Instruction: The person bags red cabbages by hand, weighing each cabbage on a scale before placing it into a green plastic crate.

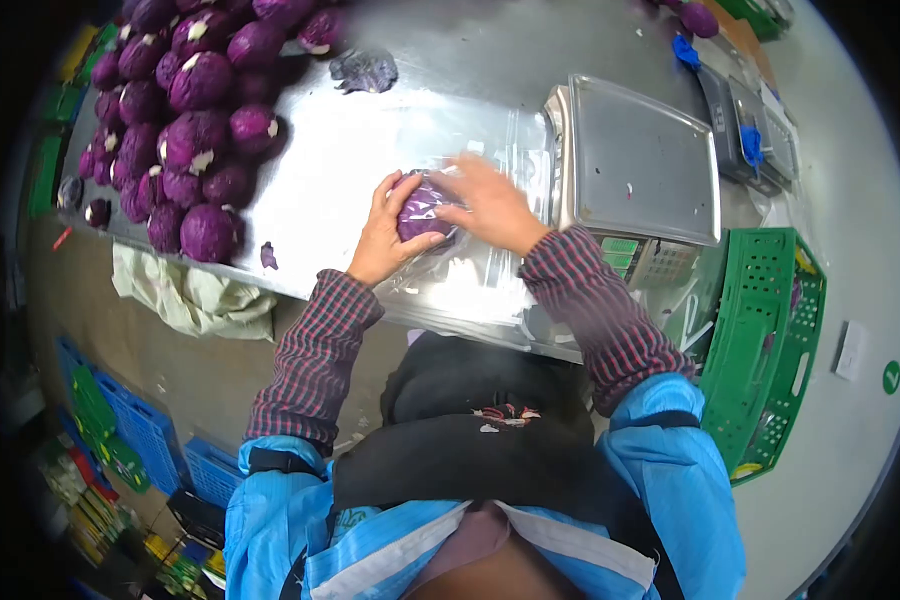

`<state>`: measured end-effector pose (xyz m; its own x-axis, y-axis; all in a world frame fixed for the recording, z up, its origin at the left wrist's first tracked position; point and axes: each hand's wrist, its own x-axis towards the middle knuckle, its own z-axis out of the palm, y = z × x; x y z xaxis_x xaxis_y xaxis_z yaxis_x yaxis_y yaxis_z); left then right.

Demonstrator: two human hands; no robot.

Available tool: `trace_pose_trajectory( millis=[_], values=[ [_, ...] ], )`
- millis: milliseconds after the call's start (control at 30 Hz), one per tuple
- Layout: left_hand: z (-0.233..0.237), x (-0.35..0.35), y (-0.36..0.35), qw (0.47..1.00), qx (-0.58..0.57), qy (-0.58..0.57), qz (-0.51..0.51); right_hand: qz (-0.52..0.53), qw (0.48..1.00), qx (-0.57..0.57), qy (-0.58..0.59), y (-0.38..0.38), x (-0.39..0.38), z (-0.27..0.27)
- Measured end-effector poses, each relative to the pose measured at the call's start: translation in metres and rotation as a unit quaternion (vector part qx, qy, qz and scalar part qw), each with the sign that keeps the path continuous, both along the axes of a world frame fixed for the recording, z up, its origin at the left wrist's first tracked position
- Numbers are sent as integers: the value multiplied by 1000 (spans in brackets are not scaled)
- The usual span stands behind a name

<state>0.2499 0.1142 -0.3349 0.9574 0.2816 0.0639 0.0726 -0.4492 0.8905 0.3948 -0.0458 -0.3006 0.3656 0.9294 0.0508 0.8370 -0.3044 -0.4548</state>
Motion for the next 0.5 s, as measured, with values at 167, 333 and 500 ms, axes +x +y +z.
trace_pose_trajectory(
  millis=[167,333,500],
  values=[
    [1,12,40,894,-432,108,48,-151,880,-52,448,47,12,35],
    [34,0,56,683,-722,92,57,-116,838,79,527,27,53,87],
    [86,29,14,827,-549,-18,-122,-90,925,166,329,-27,34,118]
  ],
)
